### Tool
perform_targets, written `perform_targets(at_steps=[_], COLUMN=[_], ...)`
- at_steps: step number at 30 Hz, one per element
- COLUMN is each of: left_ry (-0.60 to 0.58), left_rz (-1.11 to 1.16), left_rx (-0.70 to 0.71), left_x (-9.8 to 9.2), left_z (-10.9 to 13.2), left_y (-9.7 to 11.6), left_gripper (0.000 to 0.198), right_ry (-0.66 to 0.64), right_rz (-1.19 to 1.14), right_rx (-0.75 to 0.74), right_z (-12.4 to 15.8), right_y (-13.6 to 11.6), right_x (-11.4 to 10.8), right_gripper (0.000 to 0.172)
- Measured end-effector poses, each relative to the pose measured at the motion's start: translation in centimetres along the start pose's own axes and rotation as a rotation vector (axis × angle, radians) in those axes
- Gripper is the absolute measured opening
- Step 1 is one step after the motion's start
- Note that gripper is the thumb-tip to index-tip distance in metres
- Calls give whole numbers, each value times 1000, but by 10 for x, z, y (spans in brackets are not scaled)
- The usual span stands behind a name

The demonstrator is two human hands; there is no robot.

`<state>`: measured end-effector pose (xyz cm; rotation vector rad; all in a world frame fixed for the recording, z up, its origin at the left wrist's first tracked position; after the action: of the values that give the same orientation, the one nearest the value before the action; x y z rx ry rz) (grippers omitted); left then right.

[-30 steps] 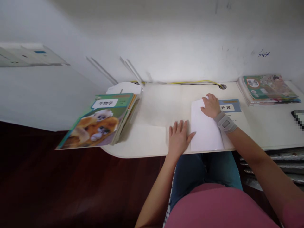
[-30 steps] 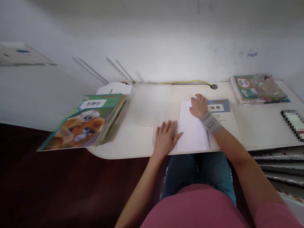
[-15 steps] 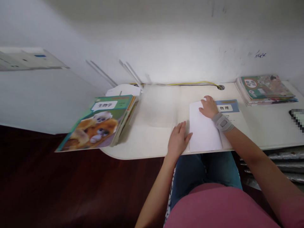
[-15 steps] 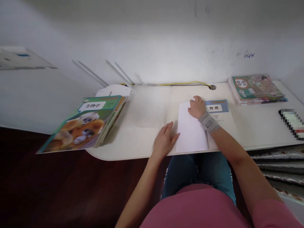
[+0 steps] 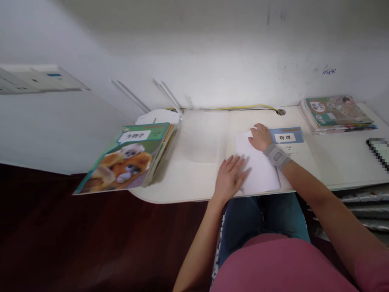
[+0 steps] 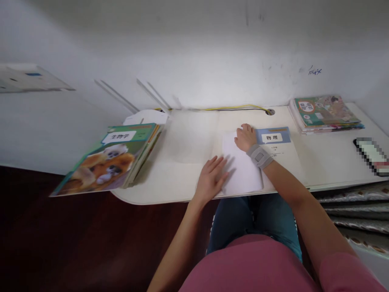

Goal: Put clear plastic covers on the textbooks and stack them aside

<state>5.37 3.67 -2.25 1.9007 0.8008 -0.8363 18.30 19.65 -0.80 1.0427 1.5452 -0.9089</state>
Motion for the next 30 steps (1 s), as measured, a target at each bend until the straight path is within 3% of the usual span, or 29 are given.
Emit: perform_targets(at_steps=[4, 10, 12, 15, 18, 21, 25, 27, 30], left_ry=[-191, -183, -163, -161, -182, -188, -166, -173, -220], left_rz=[-84, -229, -273, -317, -333, -285, -99, -34, -74], left_rx=[108, -24, -64, -94, -89, -67, -23, -15, -56], left_x=[5, 14, 17, 18, 16, 16, 26, 34, 44], left_z=[9, 10, 9, 13, 23, 30, 21, 13, 7], left_y=[25, 31, 30, 30, 35, 43, 61, 69, 75], left_gripper=[37, 36, 37, 39, 38, 40, 43, 54, 67], right_ry=[15, 20, 67, 133, 113, 81, 48, 33, 14], right_rz=[6, -161, -200, -222, -254, -237, -182, -180, -253], right_rx=[27, 70, 11, -115, -196, -241, -347, -396, -474], right_z=[-3, -3, 14, 65, 125, 164, 176, 175, 173], right_y=[6, 17, 14, 8, 9, 13, 13, 12, 19], right_x=[0, -10, -20, -31, -28, -17, -11, -10, -11], right_gripper=[29, 40, 45, 48, 55, 61, 61, 62, 60])
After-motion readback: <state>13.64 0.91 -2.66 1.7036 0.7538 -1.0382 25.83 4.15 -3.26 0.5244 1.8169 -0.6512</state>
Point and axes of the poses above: each hand's wrist, its own z-axis away from the middle knuckle, its own x-axis out of the palm, y = z × x, the point moved 5 cm from there along -z, towards the middle knuckle, and after that the axes turned 8 degrees about z, right-handed, at the moved point
